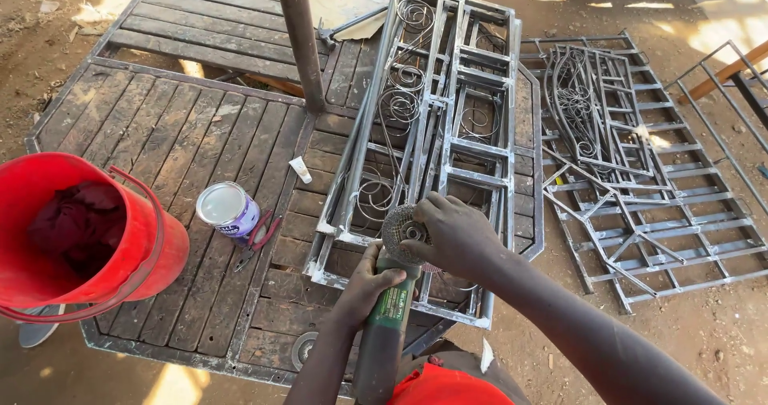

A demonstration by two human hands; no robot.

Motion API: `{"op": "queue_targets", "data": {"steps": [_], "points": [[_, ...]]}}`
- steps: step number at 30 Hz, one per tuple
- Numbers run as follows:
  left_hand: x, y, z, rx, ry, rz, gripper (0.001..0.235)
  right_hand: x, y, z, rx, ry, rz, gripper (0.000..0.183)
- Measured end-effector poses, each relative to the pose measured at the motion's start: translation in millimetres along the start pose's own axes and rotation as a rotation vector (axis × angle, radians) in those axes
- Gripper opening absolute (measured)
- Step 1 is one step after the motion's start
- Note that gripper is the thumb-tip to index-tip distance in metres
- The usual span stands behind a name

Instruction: Preparing an angle grinder and using it to sand down welds on metal gate frames

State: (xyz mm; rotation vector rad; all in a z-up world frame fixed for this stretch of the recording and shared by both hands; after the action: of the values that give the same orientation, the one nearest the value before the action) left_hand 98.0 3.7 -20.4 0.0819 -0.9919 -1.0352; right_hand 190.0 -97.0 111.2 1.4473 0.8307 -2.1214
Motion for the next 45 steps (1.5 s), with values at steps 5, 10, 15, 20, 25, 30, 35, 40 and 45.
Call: {"op": "queue_targets", "data": {"steps": [5, 10, 15, 20, 25, 30, 35, 40, 45], "points": [[-2.6, -2.5, 0.2, -0.009, 0.027, -0.036, 0.079, -3.3, 1.1, 4.5, -0.073, 0.05, -0.268, 0.013], [-16.1, -8.5, 5.8, -0.006, 0.055, -0.004, 0.083, 7.5, 29.8, 15.9, 0.33, 0.179, -0.837, 0.01], [-43.6, -30.4, 1.9, 0.022, 0.063, 0.025, 0.067, 90.7, 38.0, -2.8, 0.319, -0.065, -0.896, 0.052], [-85.1, -59.7, 13.9, 0.037, 0.22, 0.218, 0.063, 118.3, 20.2, -29.7, 0.276, 0.086, -1.428, 0.022], [-131.7, -71.7, 33.3, 0.113, 0.35, 0.286, 0.065, 128.8, 0.0, -75.4, 0.457, -0.009, -1.082, 0.032], [-144.6, -74.7, 51.4, 0.12, 0.368, 0.307, 0.065, 104.9, -48.1, -95.8, 0.35, -0.085, -1.129, 0.046], [-139.2, -67.1, 54.1, 0.092, 0.338, 0.299, 0.057, 99.5, -89.9, -85.3, -0.252, -0.304, -0.556, 0.049], [-120.6, -56.5, 40.7, 0.125, 0.287, 0.217, 0.072, 111.8, -78.9, -76.4, -0.492, -0.046, -0.494, 0.04], [-99.0, -48.6, 32.5, 0.098, 0.291, 0.116, 0.072, 130.4, -47.2, -64.6, -0.298, 0.045, -0.4, 0.037]]}}
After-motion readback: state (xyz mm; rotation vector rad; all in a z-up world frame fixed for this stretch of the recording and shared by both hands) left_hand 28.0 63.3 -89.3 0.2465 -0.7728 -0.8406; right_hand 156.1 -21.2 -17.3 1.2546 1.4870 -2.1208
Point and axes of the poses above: each hand's wrist, its own z-axis away from the middle knuckle, its own x-axis out of the palm, y = z × x, the point moved 7 cm from there along -z, towards the middle knuckle, and after that the axes turned 10 degrees about -x, right-handed, at the moved point
